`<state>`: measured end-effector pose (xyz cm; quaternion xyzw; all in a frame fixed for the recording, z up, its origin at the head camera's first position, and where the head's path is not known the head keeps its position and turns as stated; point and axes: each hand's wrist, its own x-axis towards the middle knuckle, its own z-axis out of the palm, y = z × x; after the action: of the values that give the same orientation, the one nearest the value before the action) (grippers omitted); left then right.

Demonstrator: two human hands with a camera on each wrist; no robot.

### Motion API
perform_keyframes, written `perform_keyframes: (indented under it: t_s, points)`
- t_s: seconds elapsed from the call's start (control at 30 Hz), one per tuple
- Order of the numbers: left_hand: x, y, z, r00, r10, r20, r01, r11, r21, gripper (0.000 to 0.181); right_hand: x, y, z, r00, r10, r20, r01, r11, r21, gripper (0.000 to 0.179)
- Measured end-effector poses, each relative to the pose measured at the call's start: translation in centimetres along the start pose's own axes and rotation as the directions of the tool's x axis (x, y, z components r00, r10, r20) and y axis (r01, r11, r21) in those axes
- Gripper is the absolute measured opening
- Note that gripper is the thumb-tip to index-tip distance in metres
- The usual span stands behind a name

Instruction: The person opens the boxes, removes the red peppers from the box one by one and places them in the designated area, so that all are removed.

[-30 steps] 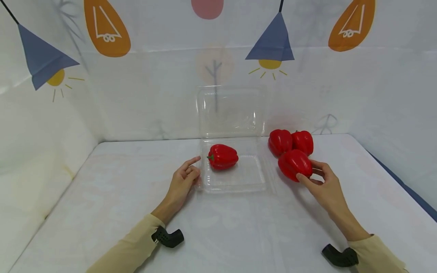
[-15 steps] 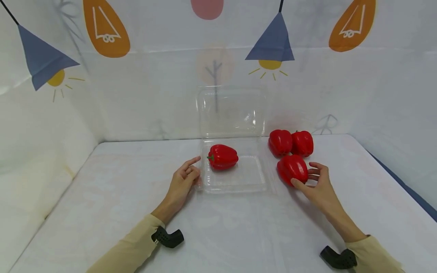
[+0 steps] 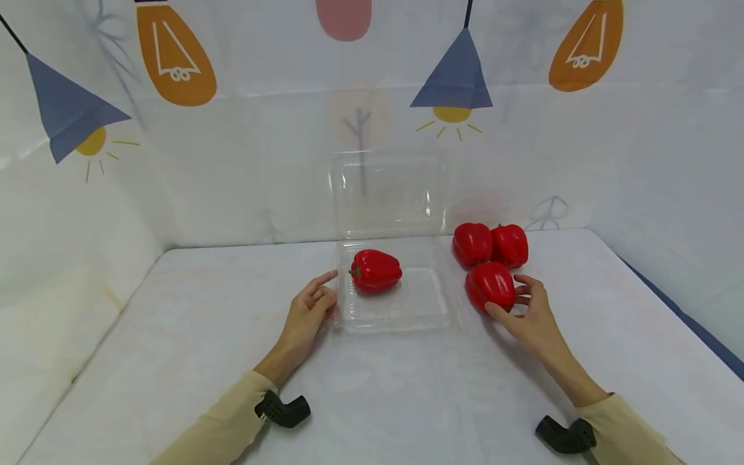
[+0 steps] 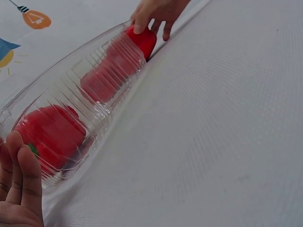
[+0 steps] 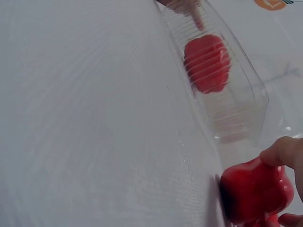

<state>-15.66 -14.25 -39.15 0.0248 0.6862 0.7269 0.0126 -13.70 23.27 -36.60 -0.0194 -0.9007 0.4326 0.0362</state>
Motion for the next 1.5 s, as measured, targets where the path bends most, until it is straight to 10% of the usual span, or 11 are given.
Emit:
perform_keyframes:
  t_s: [0.97, 1.33, 1.5]
  points:
    - [0.0, 0.1, 0.0, 1.000, 0.001, 0.019, -0.001, 1.000, -0.008, 0.043, 0.0, 0.0, -0.2, 0.999, 0.003, 0.054, -0.001, 0.999, -0.038, 0.095]
    - [0.0, 0.1, -0.2, 1.000, 0.005, 0.025, -0.006, 1.000, 0.014, 0.043, -0.5, -0.5, -0.8, 0.992, -0.097, -0.079, 0.093, 0.995, -0.044, 0.087]
    - [-0.2, 0.2, -0.3, 1.000, -0.013, 0.016, 0.013, 1.000, 0.003, 0.042, -0.6, -1.0, -0.4, 0.958, -0.227, -0.174, 0.221, 0.974, -0.054, 0.078]
